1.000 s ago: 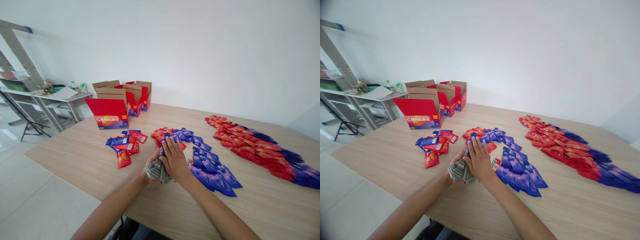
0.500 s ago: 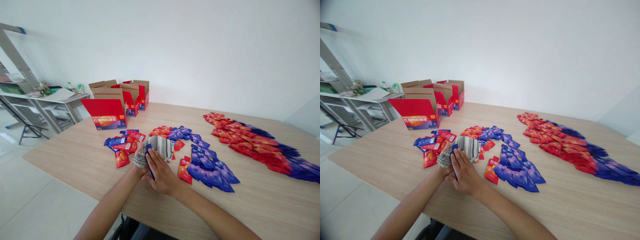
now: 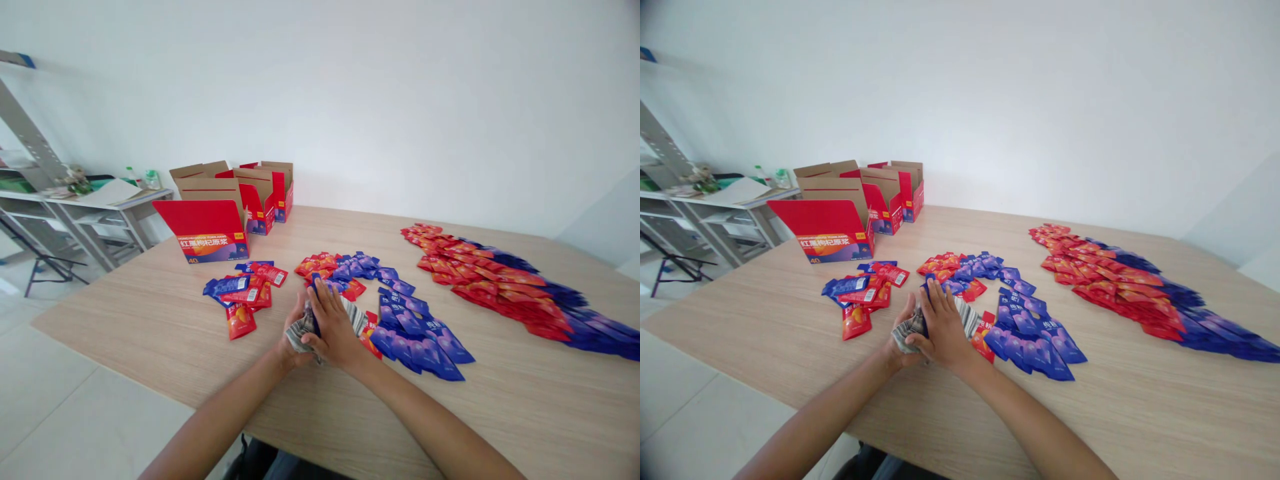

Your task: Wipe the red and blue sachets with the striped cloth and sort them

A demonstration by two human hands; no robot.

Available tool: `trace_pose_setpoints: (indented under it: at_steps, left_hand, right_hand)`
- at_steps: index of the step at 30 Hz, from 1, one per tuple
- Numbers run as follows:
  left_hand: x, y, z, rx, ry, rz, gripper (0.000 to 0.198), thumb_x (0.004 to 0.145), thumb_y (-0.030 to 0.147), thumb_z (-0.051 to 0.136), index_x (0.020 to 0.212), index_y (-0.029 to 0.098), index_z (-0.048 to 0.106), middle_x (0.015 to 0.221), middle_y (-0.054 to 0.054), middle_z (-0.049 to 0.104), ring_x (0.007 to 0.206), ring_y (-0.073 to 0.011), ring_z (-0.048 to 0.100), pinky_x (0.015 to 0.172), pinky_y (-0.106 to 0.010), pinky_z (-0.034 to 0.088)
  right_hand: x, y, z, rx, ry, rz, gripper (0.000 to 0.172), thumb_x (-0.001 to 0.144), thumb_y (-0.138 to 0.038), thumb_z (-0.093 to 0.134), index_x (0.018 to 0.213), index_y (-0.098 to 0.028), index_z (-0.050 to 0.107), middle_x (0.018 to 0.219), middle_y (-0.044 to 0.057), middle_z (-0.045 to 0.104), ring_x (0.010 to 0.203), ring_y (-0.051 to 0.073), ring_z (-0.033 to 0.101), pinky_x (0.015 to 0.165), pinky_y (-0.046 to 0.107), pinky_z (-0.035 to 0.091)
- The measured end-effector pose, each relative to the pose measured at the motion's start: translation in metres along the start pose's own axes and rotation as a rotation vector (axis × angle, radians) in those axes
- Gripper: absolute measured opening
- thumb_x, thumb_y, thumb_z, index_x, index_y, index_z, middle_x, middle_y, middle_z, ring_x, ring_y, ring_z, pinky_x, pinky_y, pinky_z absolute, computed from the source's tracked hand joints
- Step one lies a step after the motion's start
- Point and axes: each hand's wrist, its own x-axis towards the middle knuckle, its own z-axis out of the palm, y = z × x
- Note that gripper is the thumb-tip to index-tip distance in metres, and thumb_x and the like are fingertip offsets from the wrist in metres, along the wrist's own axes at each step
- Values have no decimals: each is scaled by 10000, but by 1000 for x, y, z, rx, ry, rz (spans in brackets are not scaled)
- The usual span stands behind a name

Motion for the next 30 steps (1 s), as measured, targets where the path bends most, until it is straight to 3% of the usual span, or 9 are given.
trace_pose_setpoints:
  at_steps: [7,11,13,16,18,20,23,26,30]
  left_hand:
    - [12,0,-10,138,45,-65,365,932,265,621,1292,206,639,911,-57,788,810,-204,770,728,-275,605]
    - [17,23,-10,91,115,19,268,918,213,621,1152,91,672,819,-90,775,679,-212,751,721,-320,617]
    - [18,44,-11,25,211,227,223,939,222,600,1103,95,683,808,-88,776,681,-214,751,742,-331,618]
    - [15,80,-14,-61,359,454,237,983,223,536,1144,119,676,790,-67,777,689,-213,750,773,-360,618]
    - [11,100,-18,-101,399,542,263,989,230,529,1190,132,667,824,-67,782,690,-212,749,787,-370,617]
    - [6,115,-21,-151,413,643,276,1001,262,510,1196,152,671,889,-71,787,718,-207,752,794,-361,617]
    - [3,124,-24,-198,376,750,295,1015,315,478,1187,184,680,993,-77,784,844,-211,761,827,-348,613]
    - [2,121,-22,-197,339,760,284,1005,325,500,1170,189,686,1019,-87,782,941,-236,754,872,-377,607]
    - [5,111,-19,-88,286,689,263,951,306,609,1168,187,696,1005,-94,787,970,-260,750,928,-401,587]
  right_hand:
    - [3,20,4,-61,1,-6,1153,852,-857,397,1587,-2,159,1603,299,298,1529,387,219,1218,633,197]
    - [12,41,-17,-34,11,99,961,958,-764,254,1558,-12,266,1571,285,370,1506,365,292,1211,600,234]
    - [16,55,-34,-16,-32,276,785,1028,-642,196,1485,-43,419,1505,259,478,1438,337,422,1175,532,333]
    - [14,72,-54,-21,-400,468,556,1048,-519,333,1362,-130,575,1308,193,662,1219,300,632,1007,413,494]
    - [9,77,-60,-43,-673,485,505,942,-513,585,1309,-171,633,1207,167,719,1102,316,692,902,381,534]
    - [2,77,-60,-61,-806,480,668,742,-506,807,1302,-176,656,1181,182,731,1067,364,703,892,414,538]
    - [-4,71,-55,-99,-871,481,999,535,-489,929,1419,-183,579,1301,228,669,1173,437,646,1030,549,454]
    - [0,59,-55,-183,-1019,523,1200,507,-513,926,1545,-193,414,1400,253,592,1278,455,571,1119,631,318]
    - [12,41,-62,-212,-1139,539,1290,530,-502,918,1598,-153,284,1416,273,565,1288,424,570,1054,502,435]
